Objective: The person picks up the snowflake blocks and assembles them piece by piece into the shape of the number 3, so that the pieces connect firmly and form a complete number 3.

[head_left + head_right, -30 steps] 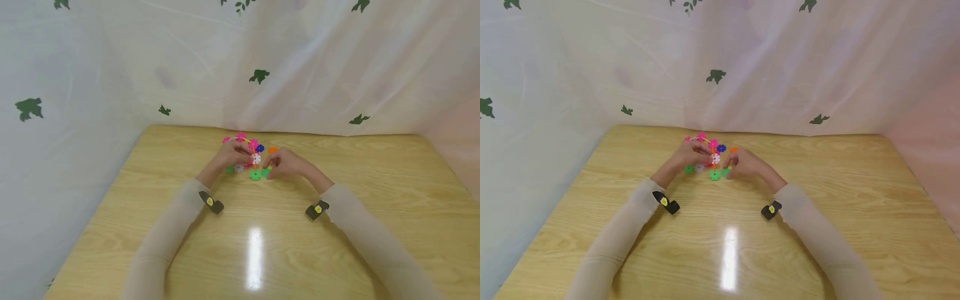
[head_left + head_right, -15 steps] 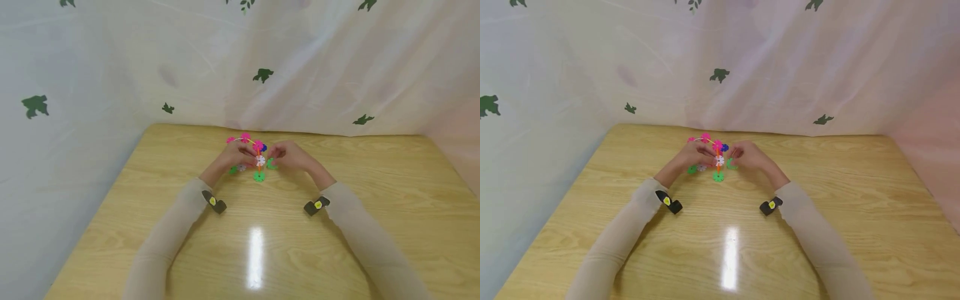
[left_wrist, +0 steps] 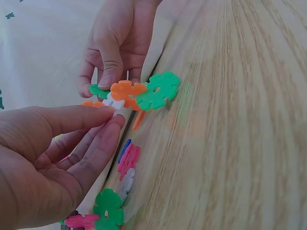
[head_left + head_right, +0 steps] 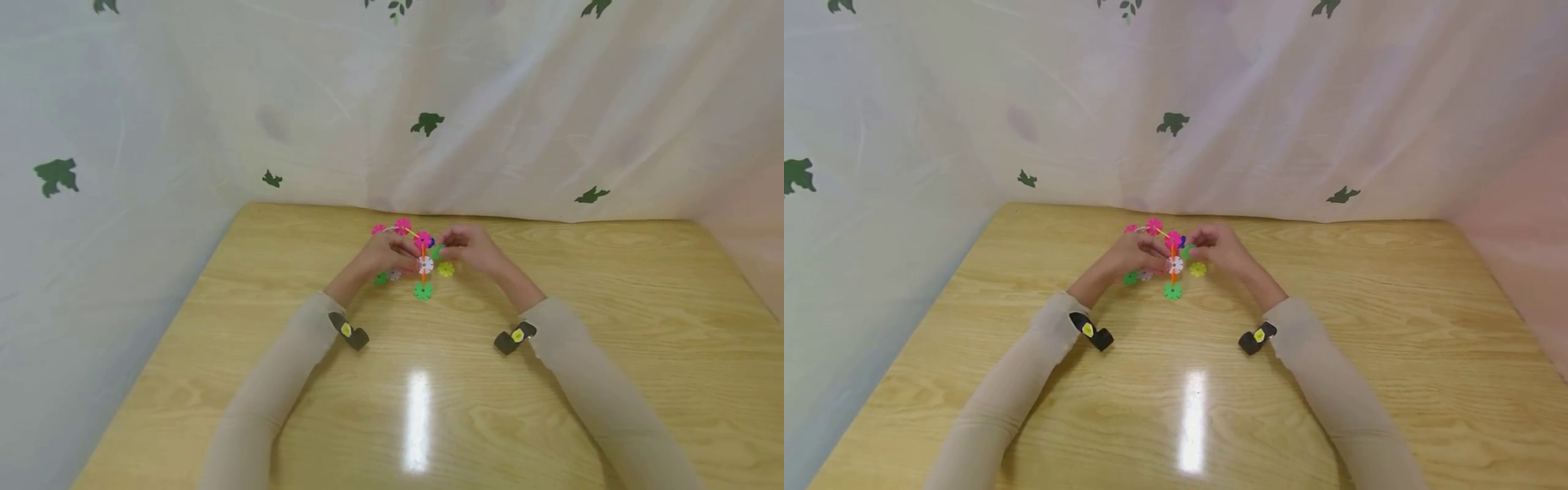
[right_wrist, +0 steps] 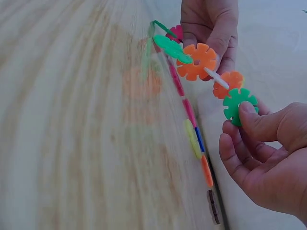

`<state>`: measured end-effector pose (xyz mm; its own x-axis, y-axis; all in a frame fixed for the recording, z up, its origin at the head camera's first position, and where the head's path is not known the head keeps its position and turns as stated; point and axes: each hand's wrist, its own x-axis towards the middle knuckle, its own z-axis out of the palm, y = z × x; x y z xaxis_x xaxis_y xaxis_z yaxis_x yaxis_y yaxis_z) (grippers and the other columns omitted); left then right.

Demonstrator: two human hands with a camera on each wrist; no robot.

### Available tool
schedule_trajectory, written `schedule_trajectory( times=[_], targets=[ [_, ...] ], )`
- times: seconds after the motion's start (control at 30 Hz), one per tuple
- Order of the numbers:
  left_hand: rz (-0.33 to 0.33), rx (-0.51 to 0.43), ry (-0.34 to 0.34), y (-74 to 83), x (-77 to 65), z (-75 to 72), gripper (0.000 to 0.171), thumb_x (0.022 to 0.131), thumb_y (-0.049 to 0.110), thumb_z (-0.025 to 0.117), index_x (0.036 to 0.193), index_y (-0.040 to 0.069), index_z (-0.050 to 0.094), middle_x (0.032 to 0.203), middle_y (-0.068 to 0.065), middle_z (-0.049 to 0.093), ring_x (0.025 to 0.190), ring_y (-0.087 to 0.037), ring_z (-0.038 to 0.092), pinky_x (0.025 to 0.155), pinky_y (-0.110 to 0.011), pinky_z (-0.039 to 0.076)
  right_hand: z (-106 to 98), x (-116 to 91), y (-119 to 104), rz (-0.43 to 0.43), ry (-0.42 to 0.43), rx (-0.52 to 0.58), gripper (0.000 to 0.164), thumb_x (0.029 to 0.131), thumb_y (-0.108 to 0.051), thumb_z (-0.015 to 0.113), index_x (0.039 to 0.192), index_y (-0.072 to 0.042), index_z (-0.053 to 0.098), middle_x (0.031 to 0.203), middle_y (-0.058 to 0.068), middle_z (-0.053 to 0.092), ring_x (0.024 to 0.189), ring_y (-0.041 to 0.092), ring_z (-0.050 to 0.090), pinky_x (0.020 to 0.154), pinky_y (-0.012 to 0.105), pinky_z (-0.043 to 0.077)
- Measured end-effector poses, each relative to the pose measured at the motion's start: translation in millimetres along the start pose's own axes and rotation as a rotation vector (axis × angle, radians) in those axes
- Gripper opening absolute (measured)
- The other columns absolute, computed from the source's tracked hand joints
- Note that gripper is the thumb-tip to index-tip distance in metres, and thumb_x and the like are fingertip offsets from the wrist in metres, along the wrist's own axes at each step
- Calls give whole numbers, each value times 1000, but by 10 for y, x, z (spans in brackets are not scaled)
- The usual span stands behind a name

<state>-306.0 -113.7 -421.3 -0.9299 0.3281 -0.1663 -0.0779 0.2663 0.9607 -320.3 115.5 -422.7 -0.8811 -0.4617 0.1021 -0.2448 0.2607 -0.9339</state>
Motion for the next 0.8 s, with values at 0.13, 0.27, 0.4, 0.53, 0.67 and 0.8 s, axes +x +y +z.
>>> schedule_trajectory(
  times=[0.13, 0.27, 0.4, 0.53, 0.67, 0.8],
  targets=[
    [-18, -5, 4, -22, -12, 8, 21, 84, -6, 78, 104, -7, 72, 88, -7, 74, 74, -12, 70, 76, -29, 64, 38, -10, 13, 10, -20, 6, 12, 95, 7, 64, 105, 12, 64, 100, 24, 65, 83, 10, 62, 73, 21, 56],
    [-25, 16, 15, -34, -7, 21, 22, 83, -4, 79, 103, -7, 73, 87, -7, 74, 73, -9, 69, 73, -25, 62, 57, -25, 5, 22, -26, -16, 9, 96, 5, 64, 104, 9, 65, 102, 23, 64, 84, 11, 60, 71, 20, 53],
    [-17, 9, 22, -38, 4, 30, 21, 82, -4, 80, 102, -7, 73, 84, -5, 74, 72, -8, 69, 71, -24, 62, 63, -29, -5, 17, -37, -31, 9, 96, 4, 65, 103, 8, 66, 101, 19, 65, 86, 10, 61, 72, 20, 54],
    [-27, -6, 18, -26, 5, 31, 21, 83, -5, 79, 103, -8, 72, 86, -8, 75, 72, -10, 70, 73, -27, 63, 69, -27, -20, 17, -38, -38, 10, 95, 3, 66, 103, 8, 67, 102, 18, 67, 87, 10, 63, 74, 21, 55],
    [-48, 12, 27, -8, 12, 34, 23, 83, -3, 80, 104, -7, 73, 86, -6, 75, 71, -9, 70, 71, -25, 63, 71, -26, -27, 14, -18, -49, 10, 94, 4, 68, 102, 9, 67, 100, 17, 68, 85, 8, 63, 73, 22, 56],
    [-72, -19, 21, 16, 14, 50, 22, 83, -5, 79, 104, -9, 73, 82, -5, 74, 69, -10, 70, 70, -28, 64, 77, -28, -48, 10, 0, -38, 9, 93, 6, 68, 100, 11, 67, 97, 21, 68, 80, 7, 62, 71, 22, 56]
  ],
)
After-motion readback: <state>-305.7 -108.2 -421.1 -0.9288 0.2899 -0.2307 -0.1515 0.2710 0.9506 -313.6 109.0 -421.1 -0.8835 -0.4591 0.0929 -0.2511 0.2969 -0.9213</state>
